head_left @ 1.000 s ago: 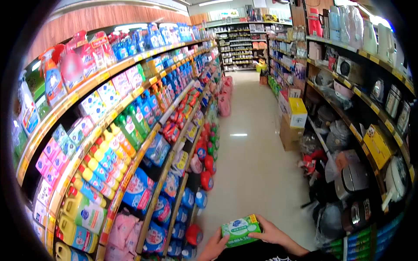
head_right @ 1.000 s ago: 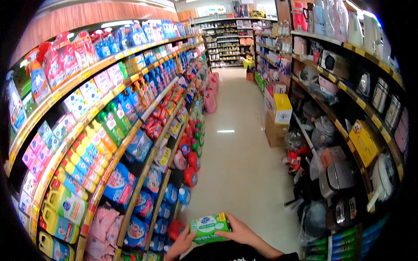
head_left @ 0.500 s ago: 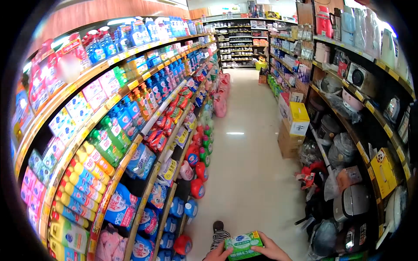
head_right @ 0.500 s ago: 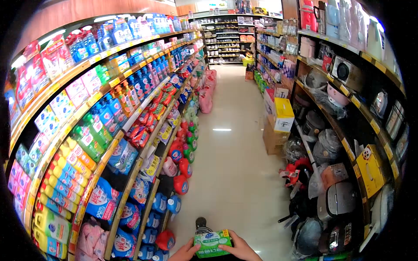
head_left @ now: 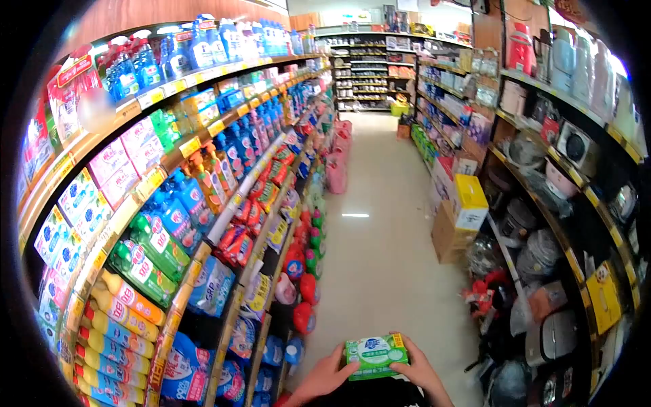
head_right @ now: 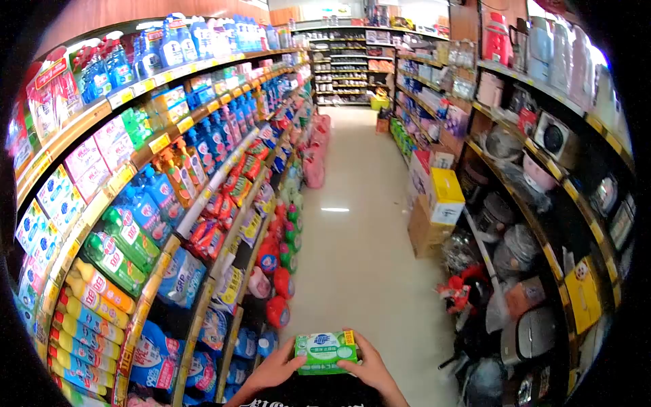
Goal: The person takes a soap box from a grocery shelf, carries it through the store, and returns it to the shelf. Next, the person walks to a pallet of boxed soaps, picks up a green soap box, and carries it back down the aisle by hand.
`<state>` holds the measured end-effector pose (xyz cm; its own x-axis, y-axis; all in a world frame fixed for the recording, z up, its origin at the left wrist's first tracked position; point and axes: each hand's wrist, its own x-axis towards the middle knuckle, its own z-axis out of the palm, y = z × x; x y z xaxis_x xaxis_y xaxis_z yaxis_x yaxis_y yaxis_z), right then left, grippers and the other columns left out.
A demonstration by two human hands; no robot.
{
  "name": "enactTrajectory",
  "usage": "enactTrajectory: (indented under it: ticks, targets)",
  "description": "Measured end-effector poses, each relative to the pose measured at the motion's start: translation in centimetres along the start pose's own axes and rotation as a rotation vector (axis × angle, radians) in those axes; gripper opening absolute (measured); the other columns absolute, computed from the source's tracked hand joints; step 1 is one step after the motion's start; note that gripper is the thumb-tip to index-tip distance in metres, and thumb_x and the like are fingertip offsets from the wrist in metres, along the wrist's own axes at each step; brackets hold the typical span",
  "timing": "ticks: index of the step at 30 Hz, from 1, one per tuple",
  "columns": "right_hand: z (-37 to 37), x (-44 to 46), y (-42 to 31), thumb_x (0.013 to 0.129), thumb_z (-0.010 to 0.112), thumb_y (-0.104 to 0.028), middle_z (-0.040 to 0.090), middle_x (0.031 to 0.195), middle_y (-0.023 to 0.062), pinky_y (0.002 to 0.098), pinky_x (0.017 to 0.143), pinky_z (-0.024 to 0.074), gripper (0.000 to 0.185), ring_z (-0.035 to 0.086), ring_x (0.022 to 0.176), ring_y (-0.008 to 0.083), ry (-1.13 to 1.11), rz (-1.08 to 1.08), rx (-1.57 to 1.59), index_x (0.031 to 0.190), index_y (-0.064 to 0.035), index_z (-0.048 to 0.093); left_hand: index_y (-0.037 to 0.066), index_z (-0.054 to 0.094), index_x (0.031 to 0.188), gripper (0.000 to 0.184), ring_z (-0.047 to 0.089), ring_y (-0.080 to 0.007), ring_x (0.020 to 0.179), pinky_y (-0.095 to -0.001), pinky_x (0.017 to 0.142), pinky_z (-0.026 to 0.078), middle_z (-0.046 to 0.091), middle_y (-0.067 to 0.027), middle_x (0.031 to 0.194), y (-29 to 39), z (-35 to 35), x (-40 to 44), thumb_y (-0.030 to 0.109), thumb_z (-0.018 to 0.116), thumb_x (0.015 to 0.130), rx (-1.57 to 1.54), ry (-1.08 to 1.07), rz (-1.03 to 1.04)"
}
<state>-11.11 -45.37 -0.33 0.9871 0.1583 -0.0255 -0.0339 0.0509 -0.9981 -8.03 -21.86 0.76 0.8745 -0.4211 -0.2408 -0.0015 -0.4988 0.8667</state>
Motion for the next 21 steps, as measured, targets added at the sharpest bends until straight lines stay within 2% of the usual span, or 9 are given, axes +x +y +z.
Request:
enactTrajectory:
  ticks: [3,5,7,10,13,17,19,20,21]
  targets:
    - [1.6,4.2,-2.7,0.077,0.076,-0.027,0.052,0.123,0.0161,0.0326,0.083,0.0501,0.08,0.059,0.098,0.0217,-0.032,0.122,-0.343,0.141,-0.0031,0.034,0.001,0.031,0.138,0.061,0.054,-0.0285,0.113,-0.0358,0.095,0.04,0.056,-0.0222,0.119,-1.8,-3.6,0.9,0.034,0.054,0.092,-0.003,0.035,-0.057]
    - [2.6,6.3,-3.9,0.076,0.076,-0.025,0.05,0.126,0.0179,0.0343,0.088,0.0479,0.078,0.058,0.104,0.0243,-0.058,0.102,-0.335,0.14,-0.0024,0.036,0.001,0.031,0.137,0.059,0.055,-0.0242,0.108,-0.0351,0.094,0.041,0.056,-0.0177,0.119,-5.5,-4.7,2.3,0.024,0.059,0.091,-0.04,0.129,0.121]
    - [3.2,8.4,-3.8,0.076,0.076,-0.022,0.049,0.129,0.0197,0.036,0.093,0.0458,0.077,0.056,0.11,0.0268,-0.082,0.105,-0.328,0.139,-0.0018,0.038,0.0,0.031,0.137,0.064,0.054,-0.0223,0.108,-0.0357,0.094,0.042,0.056,-0.0162,0.119,-4.8,-6.2,3.2,0.019,0.065,0.086,-0.145,0.157,0.019]
    - [3.7,11.1,-2.9,0.076,0.077,-0.024,0.049,0.128,0.0203,0.0373,0.095,0.0445,0.077,0.055,0.111,0.0277,-0.094,0.111,-0.308,0.137,0.0002,0.037,0.003,0.033,0.139,0.057,0.053,-0.0246,0.112,-0.0317,0.094,0.041,0.055,-0.0178,0.122,-4.1,-7.3,4.3,0.02,0.057,0.089,-0.122,0.254,0.04]
    - [3.9,14.2,-1.8,0.077,0.077,-0.02,0.049,0.127,0.0203,0.0375,0.097,0.0432,0.073,0.053,0.113,0.0269,-0.007,0.077,-0.132,0.133,0.0013,0.035,0.005,0.032,0.138,0.061,0.056,-0.019,0.102,-0.0289,0.085,0.045,0.059,-0.0134,0.114,-6.4,-7.8,7.4,0.016,0.062,0.086,-0.12,0.378,0.199]
    - [2.8,20.4,0.0,0.078,0.076,-0.013,0.047,0.129,0.019,0.0377,0.099,0.0412,0.07,0.051,0.117,0.0253,-0.089,0.013,-0.014,0.13,0.0002,0.031,0.006,0.033,0.139,0.062,0.056,-0.0216,0.103,-0.0287,0.086,0.045,0.058,-0.0144,0.118,-5.5,-10.0,11.2,0.016,0.063,0.085,-0.229,0.429,0.16]
    - [2.3,24.0,-0.6,0.078,0.075,-0.012,0.047,0.13,0.0192,0.0373,0.099,0.0414,0.07,0.051,0.118,0.025,-0.115,-0.024,-0.015,0.131,0.0002,0.031,0.0,0.031,0.137,0.073,0.053,-0.0226,0.112,-0.0363,0.096,0.041,0.054,-0.0171,0.12,-2.1,-13.1,13.6,0.016,0.072,0.078,-0.278,0.393,0.049]
    - [2.3,26.0,-1.7,0.079,0.074,-0.008,0.045,0.132,0.0193,0.0386,0.103,0.0368,0.069,0.046,0.122,0.026,-0.128,-0.126,0.07,0.131,-0.0002,0.03,0.001,0.029,0.137,0.081,0.053,-0.0242,0.113,-0.0374,0.096,0.042,0.054,-0.0182,0.119,-0.1,-14.1,15.1,0.013,0.076,0.072,-0.18,0.49,0.155]
    - [2.1,28.0,-2.9,0.079,0.072,-0.004,0.042,0.135,0.0194,0.0399,0.107,0.0321,0.068,0.042,0.127,0.027,-0.14,-0.227,0.154,0.132,-0.0006,0.029,0.001,0.029,0.136,0.085,0.06,-0.0195,0.096,-0.0303,0.078,0.048,0.059,-0.0158,0.114,0.4,-14.9,16.8,0.016,0.08,0.069,-0.165,0.584,0.201]
